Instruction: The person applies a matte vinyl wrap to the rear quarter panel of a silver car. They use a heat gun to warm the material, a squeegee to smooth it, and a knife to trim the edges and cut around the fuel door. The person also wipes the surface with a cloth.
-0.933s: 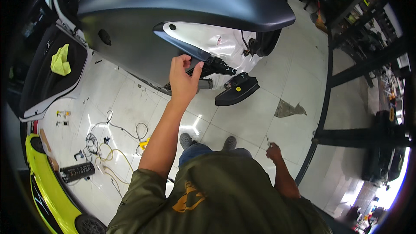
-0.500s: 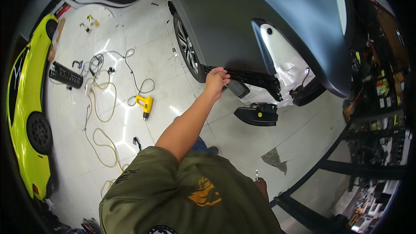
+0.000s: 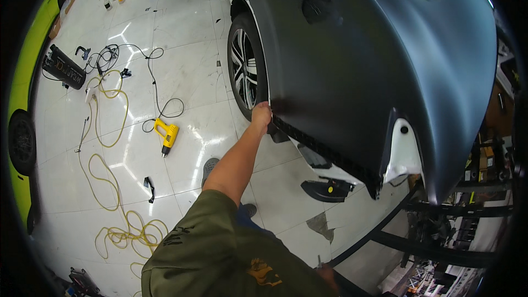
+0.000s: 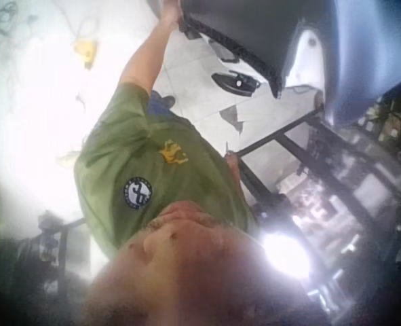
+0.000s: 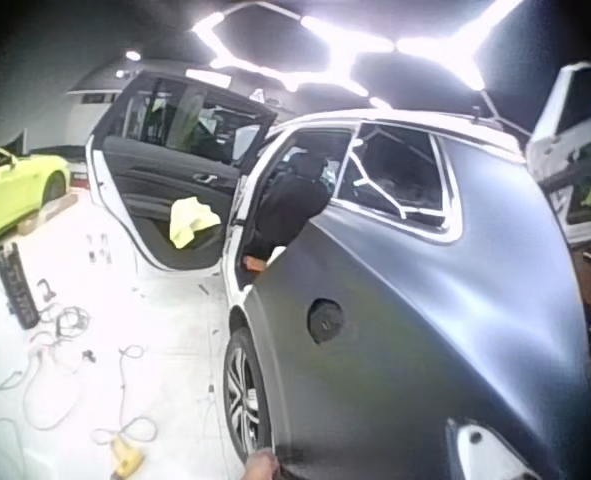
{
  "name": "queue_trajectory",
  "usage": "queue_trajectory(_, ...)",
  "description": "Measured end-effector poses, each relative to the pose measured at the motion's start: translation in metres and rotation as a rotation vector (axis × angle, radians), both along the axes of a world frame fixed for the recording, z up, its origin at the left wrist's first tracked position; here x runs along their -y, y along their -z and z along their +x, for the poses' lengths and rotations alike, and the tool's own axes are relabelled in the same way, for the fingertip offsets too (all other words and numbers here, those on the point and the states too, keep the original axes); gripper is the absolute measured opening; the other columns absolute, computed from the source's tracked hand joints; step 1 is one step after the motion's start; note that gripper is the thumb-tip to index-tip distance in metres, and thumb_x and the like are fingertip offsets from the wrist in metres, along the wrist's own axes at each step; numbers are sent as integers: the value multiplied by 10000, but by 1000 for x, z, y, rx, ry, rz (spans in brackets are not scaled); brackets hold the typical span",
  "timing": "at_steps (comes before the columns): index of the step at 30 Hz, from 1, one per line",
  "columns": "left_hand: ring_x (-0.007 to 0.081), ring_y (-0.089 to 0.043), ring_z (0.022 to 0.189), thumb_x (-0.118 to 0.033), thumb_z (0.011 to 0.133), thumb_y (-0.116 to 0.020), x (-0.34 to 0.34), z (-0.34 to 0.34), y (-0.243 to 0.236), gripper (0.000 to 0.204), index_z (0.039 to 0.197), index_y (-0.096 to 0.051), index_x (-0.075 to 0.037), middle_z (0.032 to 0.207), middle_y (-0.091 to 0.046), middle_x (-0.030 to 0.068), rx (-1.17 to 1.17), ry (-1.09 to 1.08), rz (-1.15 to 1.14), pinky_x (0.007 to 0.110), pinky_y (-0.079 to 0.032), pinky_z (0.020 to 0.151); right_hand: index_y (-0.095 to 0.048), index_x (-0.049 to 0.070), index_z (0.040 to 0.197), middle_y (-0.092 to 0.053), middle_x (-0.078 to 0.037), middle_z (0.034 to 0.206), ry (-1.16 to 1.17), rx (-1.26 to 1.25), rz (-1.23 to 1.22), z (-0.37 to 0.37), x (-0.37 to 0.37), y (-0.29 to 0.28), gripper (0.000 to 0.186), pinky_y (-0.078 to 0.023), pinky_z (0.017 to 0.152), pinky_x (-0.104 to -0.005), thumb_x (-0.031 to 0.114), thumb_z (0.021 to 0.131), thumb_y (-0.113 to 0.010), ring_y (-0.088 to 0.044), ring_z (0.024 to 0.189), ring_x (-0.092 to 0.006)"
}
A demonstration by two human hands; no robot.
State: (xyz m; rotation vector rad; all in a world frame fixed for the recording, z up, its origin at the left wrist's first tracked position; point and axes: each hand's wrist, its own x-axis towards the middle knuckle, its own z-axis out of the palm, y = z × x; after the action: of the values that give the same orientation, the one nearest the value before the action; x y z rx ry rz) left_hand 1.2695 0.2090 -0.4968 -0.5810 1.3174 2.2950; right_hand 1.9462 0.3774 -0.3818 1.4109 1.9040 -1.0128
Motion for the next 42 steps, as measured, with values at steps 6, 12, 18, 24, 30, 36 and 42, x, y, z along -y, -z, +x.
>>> queue_trajectory(6,109,-519,688,-76,903,-468,1,-18,16,166,959,-625,-72,778,-573,-9,-49,234,19,251,-404,603,-550,-41,1199,-647,-140,692,107,-21,82,-67,44,-6,382,-504,511,-367,110,848,-530,-644,581,-232)
queue_trajectory(12,143,-566,715,-83,890,-491,10,-30,-15,255,1044,-650,43,809,-626,70,-166,408,-356,293,-432,619,-530,-63,1225,-657,-124,739,-100,-138,211,-212,93,-57,403,-507,565,-321,121,868,-539,-633,618,-184)
queue_trajectory(18,142,-554,729,-96,912,-485,17,-28,-33,210,1036,-636,-21,845,-613,33,-51,338,-155,266,-436,651,-570,-22,1203,-685,-175,758,-72,-15,186,-246,127,-64,378,-546,687,-380,118,854,-528,-697,704,-266)
queue_trajectory(24,118,-528,638,-102,918,-491,15,-73,0,188,1037,-619,-31,809,-597,10,-127,217,55,257,-419,554,-563,-6,1238,-696,-176,821,-134,57,215,-176,120,-32,398,-550,684,-373,154,876,-519,-704,720,-246)
queue_trajectory(30,122,-556,769,-100,881,-524,24,-86,-29,191,1051,-596,-52,852,-582,8,-103,447,-7,273,-468,682,-602,29,1183,-674,-265,964,74,31,223,-171,135,-14,383,-524,836,-464,193,843,-537,-666,918,-406)
queue_trajectory(36,235,-571,1137,-85,891,-537,26,-62,-87,460,1337,-497,22,1269,-588,137,-539,401,-514,336,-438,984,-605,36,1184,-702,-201,842,163,5,181,-184,154,-11,378,-540,774,-433,170,835,-547,-701,800,-328)
queue_trajectory(42,417,-414,1319,-138,946,-516,39,-80,-225,500,1391,-419,70,1447,-405,267,-1371,209,-650,441,-323,1105,-599,28,1169,-699,-212,879,177,-78,176,-190,151,-4,365,-536,773,-440,139,823,-564,-695,816,-349)
